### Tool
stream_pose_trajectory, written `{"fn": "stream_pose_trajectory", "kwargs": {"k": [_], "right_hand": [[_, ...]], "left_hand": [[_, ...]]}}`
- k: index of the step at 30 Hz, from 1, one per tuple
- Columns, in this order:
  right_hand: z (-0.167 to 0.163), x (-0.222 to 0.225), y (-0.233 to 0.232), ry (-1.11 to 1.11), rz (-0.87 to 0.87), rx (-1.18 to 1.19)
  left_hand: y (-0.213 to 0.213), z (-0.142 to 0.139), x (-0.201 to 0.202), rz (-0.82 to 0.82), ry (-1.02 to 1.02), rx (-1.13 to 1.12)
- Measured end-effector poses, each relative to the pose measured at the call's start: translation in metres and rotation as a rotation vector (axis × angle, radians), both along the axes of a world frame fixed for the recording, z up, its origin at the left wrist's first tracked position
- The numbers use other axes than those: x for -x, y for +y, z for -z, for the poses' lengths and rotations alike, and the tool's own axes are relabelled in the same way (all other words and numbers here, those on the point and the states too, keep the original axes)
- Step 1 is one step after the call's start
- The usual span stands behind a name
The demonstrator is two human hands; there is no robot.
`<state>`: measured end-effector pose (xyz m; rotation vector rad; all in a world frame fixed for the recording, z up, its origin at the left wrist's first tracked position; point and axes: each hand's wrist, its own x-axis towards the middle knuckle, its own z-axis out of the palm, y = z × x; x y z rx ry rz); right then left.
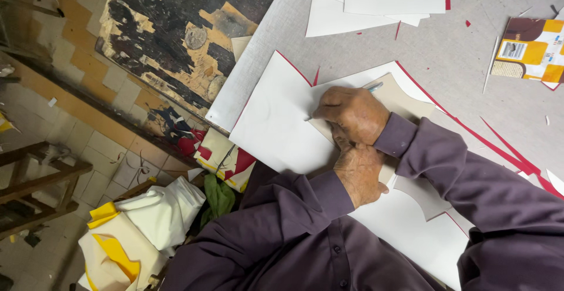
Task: The person uses a utility knife to cut white and red sheets of material on a workbench. They place templates on the sheets, trace or align them, and cut along the edges to produce shaped pieces. The person stacks the cut pieces and continues cutting additional sheets using different templates.
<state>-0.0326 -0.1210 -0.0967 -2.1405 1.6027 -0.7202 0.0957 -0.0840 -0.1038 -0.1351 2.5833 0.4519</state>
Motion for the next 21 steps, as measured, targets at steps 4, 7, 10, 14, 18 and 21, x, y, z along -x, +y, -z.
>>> {"fn": "stream_pose_trajectory", "kwargs": {"k": [4,7,10,14,18,21], "right_hand": [[-0.001,0.000,0.001,0.043,-0.003,0.053],[-0.002,0.012,0.005,0.021,0.000,0.044],[-0.004,0.037,0.014,0.128,0.041,0.031],[-0.006,0.086,0.031,0.164,0.105,-0.005],[-0.018,0.137,0.046,0.243,0.191,-0.019],[-0.038,0.151,0.055,0.272,0.313,-0.064]], "left_hand": [[0.004,0.002,0.002,-0.077,-0.014,-0.091],[0.000,-0.011,0.011,0.018,-0.084,0.031],[-0.011,-0.031,0.020,0.003,0.012,0.101],[-0.023,-0.054,0.028,0.032,-0.022,0.178],[-0.030,-0.063,0.036,0.051,-0.046,0.180],[-0.031,-0.066,0.038,0.068,-0.059,0.179]]}}
